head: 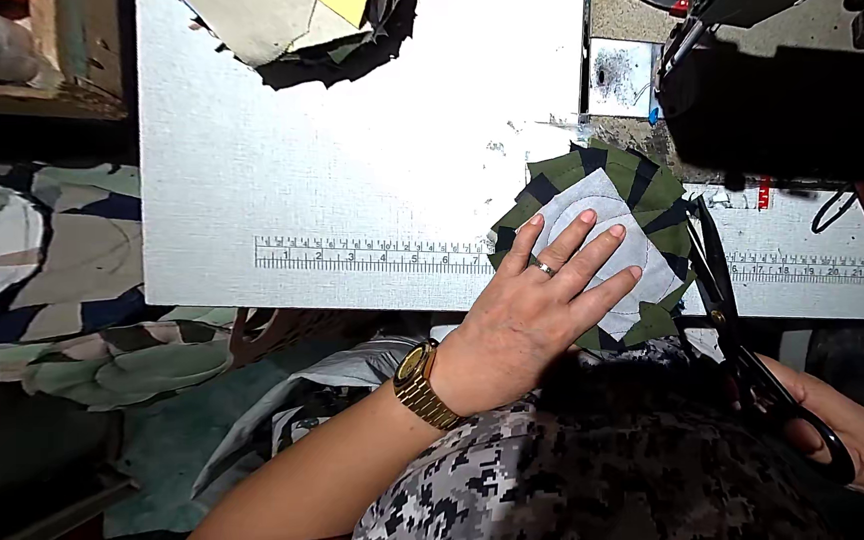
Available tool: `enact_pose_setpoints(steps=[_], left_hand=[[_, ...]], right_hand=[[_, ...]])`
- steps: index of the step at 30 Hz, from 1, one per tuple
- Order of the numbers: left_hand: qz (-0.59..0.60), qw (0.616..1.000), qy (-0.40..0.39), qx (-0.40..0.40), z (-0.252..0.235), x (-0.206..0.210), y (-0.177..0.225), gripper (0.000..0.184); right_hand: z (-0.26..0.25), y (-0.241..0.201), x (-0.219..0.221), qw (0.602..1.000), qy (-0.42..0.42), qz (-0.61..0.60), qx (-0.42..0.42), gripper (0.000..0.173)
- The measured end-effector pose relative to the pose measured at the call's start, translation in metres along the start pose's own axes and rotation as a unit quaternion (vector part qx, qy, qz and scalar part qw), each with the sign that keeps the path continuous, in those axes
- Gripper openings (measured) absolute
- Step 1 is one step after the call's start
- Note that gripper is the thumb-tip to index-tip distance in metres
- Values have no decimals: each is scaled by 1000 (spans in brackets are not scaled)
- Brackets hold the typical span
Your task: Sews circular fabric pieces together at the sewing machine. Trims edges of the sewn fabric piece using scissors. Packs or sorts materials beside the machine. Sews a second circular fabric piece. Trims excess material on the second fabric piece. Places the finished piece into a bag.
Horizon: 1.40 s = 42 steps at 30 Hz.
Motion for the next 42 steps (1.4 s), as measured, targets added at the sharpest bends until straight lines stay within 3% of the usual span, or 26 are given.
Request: enact_pose_setpoints(steps=[10, 22, 29, 33, 38, 42], left_hand=[[40, 999, 7, 19, 1, 1, 4, 54], [31, 999, 7, 12, -1, 0, 1, 51], [-38, 998, 39, -18, -2, -18, -9, 44], [-36, 998, 37, -34, -1, -18, -13, 45], [-15, 998, 46, -38, 0, -18, -14, 46], [3, 998, 49, -38, 0, -17, -12, 49]], right_hand=[[-15, -4, -4, 999, 18, -31, 0, 64], [-13, -4, -10, 993, 106, -57, -20, 42], [-7, -3, -12, 991, 123, -53, -4, 29], [-6, 0, -10, 994, 99, -44, -2, 37], [1, 8, -4, 1000, 23, 15, 11, 69], [-3, 3, -4, 999, 30, 12, 6, 67]])
Point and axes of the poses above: each hand's wrist, its own z-axis away from the middle knuckle, its own x-axis out of the palm, y = z × x, the point moved 10 cm from there along -z, towards the middle knuckle, and after that the axes turned 14 degrees about y, right-handed, at the moved point
